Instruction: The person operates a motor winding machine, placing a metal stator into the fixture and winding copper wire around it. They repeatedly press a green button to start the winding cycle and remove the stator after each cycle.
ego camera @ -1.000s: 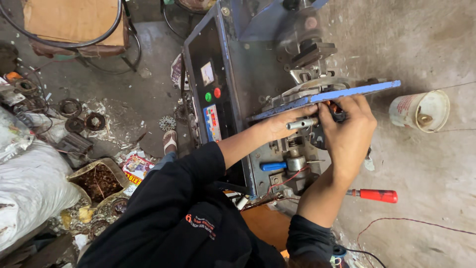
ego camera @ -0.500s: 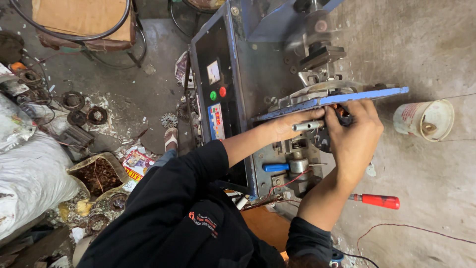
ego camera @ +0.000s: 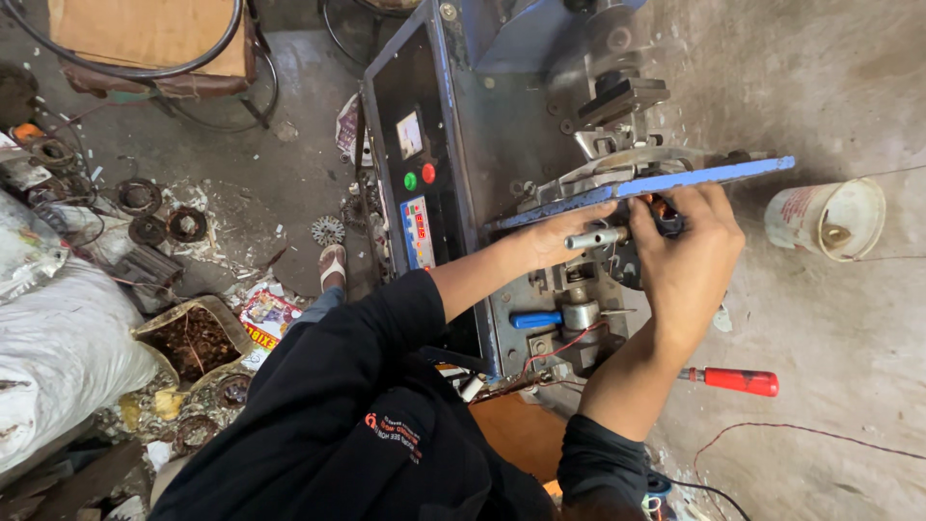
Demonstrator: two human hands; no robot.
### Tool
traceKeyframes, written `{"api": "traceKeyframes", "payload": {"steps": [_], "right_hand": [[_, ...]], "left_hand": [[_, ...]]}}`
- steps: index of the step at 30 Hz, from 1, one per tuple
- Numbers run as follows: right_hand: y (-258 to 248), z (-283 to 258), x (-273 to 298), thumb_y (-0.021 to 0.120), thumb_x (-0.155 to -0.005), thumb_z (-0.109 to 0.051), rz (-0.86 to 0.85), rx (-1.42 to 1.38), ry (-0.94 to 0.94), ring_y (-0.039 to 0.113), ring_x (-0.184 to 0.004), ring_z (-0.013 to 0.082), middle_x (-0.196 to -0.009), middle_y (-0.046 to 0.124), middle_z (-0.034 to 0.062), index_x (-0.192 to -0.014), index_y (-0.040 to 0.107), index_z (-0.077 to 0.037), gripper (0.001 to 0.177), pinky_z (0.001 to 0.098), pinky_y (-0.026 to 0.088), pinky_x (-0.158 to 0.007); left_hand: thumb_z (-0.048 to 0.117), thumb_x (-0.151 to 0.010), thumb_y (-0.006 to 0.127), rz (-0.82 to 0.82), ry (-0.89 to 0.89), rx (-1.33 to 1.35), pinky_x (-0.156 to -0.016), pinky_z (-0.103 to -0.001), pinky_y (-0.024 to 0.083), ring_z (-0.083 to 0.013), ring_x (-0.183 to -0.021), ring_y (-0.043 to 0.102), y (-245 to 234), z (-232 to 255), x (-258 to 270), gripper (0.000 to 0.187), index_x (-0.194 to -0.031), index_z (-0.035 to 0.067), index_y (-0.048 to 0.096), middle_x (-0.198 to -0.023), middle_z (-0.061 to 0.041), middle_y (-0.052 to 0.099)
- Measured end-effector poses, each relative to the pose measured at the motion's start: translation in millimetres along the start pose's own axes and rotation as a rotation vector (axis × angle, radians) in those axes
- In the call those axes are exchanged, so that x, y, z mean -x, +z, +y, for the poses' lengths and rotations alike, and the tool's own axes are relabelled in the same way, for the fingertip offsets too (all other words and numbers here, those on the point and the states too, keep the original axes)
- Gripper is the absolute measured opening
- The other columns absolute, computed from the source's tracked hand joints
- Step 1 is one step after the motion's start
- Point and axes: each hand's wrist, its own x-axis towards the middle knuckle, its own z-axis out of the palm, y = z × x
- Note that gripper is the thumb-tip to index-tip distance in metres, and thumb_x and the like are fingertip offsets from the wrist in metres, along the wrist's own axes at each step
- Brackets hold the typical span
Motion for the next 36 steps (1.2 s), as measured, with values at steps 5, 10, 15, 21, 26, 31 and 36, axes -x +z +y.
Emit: {"api": "traceKeyframes", "payload": {"steps": [5, 10, 15, 21, 26, 31, 36], "right_hand": [[0, 0, 1, 0.084, -0.088, -0.001, 0.002, -0.019, 0.012, 0.071, -0.097, 0.0339, -0.112, 0.071, 0.0183, -0.114, 0.074, 0.002, 0.028, 0.0389, 0.054, -0.087], [0, 1, 0, 0.084, -0.087, 0.000, 0.006, -0.023, -0.013, 0.071, -0.099, 0.0345, -0.113, 0.071, 0.0186, -0.114, 0.073, 0.002, 0.029, 0.0389, 0.055, -0.089], [1, 1, 0, 0.084, -0.086, 0.000, 0.003, -0.010, -0.008, 0.071, -0.099, 0.0351, -0.112, 0.071, 0.0185, -0.113, 0.074, 0.002, 0.029, 0.0393, 0.054, -0.088], [1, 0, 1, 0.083, -0.087, 0.000, -0.003, -0.036, 0.003, 0.072, -0.099, 0.0343, -0.113, 0.071, 0.0179, -0.115, 0.074, 0.001, 0.029, 0.0392, 0.054, -0.089], [1, 0, 0, 0.083, -0.087, 0.000, 0.012, -0.019, 0.000, 0.071, -0.098, 0.0345, -0.112, 0.071, 0.0183, -0.114, 0.074, 0.001, 0.029, 0.0392, 0.055, -0.087], [1, 1, 0, 0.084, -0.087, -0.001, 0.010, -0.006, 0.007, 0.071, -0.096, 0.0344, -0.111, 0.071, 0.0183, -0.113, 0.074, 0.001, 0.028, 0.0396, 0.055, -0.086], [1, 2, 0, 0.083, -0.086, 0.000, 0.008, -0.018, -0.008, 0.071, -0.097, 0.0341, -0.111, 0.071, 0.0181, -0.113, 0.074, 0.001, 0.029, 0.0392, 0.054, -0.087]], "left_hand": [[0.023, -0.096, 0.080, -0.068, -0.001, -0.077, -0.104, -0.035, 0.051, -0.0162, -0.123, 0.060, 12, 8, 4, 0.043, -0.134, 0.009, 0.065, -0.129, -0.002, 0.066], [0.022, -0.096, 0.079, -0.020, -0.018, -0.053, -0.101, -0.035, 0.052, -0.0161, -0.121, 0.061, 14, 9, 3, 0.040, -0.132, 0.009, 0.065, -0.126, -0.002, 0.067], [0.019, -0.095, 0.080, -0.076, 0.004, -0.034, -0.107, -0.039, 0.051, -0.0187, -0.124, 0.061, 4, 5, 1, 0.041, -0.132, 0.010, 0.065, -0.128, -0.003, 0.066], [0.020, -0.092, 0.082, -0.002, -0.010, 0.022, -0.105, -0.043, 0.052, -0.0184, -0.123, 0.060, 1, 3, 1, 0.045, -0.132, 0.011, 0.063, -0.128, -0.003, 0.066], [0.020, -0.097, 0.080, -0.033, -0.018, -0.073, -0.103, -0.037, 0.051, -0.0179, -0.122, 0.060, 7, 6, 2, 0.041, -0.133, 0.009, 0.066, -0.128, -0.003, 0.066], [0.022, -0.093, 0.081, 0.002, -0.023, -0.071, -0.100, -0.036, 0.052, -0.0166, -0.119, 0.061, -3, 1, 0, 0.041, -0.130, 0.010, 0.067, -0.125, -0.002, 0.067], [0.019, -0.092, 0.085, -0.003, -0.043, 0.034, -0.106, -0.041, 0.053, -0.0192, -0.119, 0.061, -16, -8, -8, 0.040, -0.125, 0.011, 0.065, -0.121, 0.000, 0.065]]}}
